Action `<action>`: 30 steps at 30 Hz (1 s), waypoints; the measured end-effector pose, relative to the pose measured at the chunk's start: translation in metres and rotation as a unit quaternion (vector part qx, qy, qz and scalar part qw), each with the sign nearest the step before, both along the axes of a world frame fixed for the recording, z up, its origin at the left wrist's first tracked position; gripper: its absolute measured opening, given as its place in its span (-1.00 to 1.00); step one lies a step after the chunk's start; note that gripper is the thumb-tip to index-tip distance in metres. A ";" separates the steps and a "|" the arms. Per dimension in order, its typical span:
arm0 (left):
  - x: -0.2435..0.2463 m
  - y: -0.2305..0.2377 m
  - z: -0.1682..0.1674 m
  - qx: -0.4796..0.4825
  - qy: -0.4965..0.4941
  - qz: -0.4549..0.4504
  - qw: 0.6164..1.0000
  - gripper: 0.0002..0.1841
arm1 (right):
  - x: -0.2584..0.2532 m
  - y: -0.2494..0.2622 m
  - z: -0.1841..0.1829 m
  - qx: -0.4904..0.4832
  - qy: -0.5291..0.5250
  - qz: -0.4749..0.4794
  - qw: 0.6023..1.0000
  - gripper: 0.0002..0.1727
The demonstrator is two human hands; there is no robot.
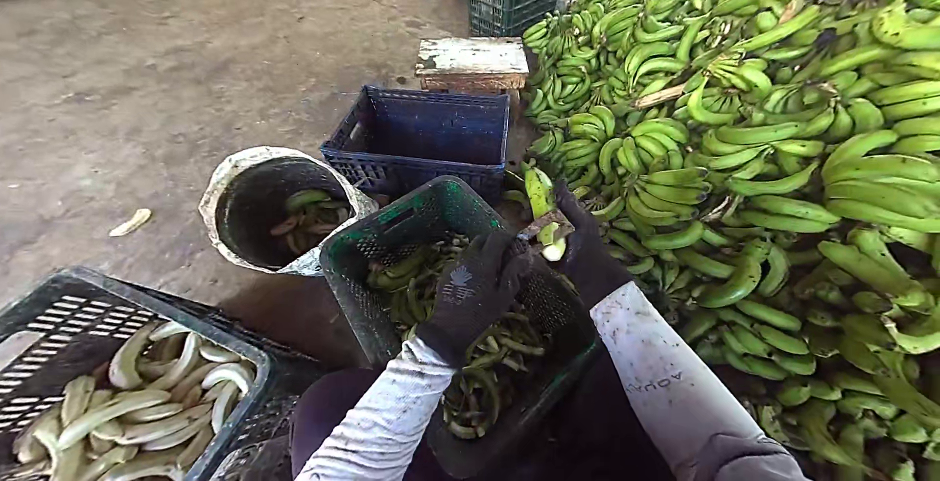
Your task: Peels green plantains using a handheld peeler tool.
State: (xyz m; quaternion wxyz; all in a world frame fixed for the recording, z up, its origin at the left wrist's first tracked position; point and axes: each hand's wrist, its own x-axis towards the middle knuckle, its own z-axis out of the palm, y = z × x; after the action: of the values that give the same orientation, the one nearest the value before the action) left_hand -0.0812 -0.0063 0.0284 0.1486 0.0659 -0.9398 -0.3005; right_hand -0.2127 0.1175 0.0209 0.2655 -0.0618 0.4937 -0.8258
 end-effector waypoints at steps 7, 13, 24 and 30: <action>-0.009 -0.067 -0.013 0.076 0.053 0.158 0.983 -0.54 | 0.035 -0.012 -0.020 0.038 -0.054 0.192 0.979 -0.37; 0.019 -0.044 -0.010 0.091 0.107 0.021 0.990 -0.54 | 0.005 -0.010 -0.018 0.013 0.028 0.044 0.999 -0.54; 0.013 -0.070 -0.011 0.076 0.083 0.144 0.983 -0.59 | 0.038 -0.013 -0.019 0.026 -0.013 0.238 0.971 -0.47; 0.027 -0.022 -0.018 0.136 0.097 0.035 0.985 -0.53 | 0.020 -0.025 -0.005 0.002 0.069 -0.057 0.996 -0.61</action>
State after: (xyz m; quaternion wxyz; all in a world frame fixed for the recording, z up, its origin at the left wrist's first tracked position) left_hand -0.0543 -0.0280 0.0099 0.2393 0.0886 -0.8685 -0.4250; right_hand -0.1923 0.0921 0.0159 0.1831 -0.0898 0.5151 -0.8325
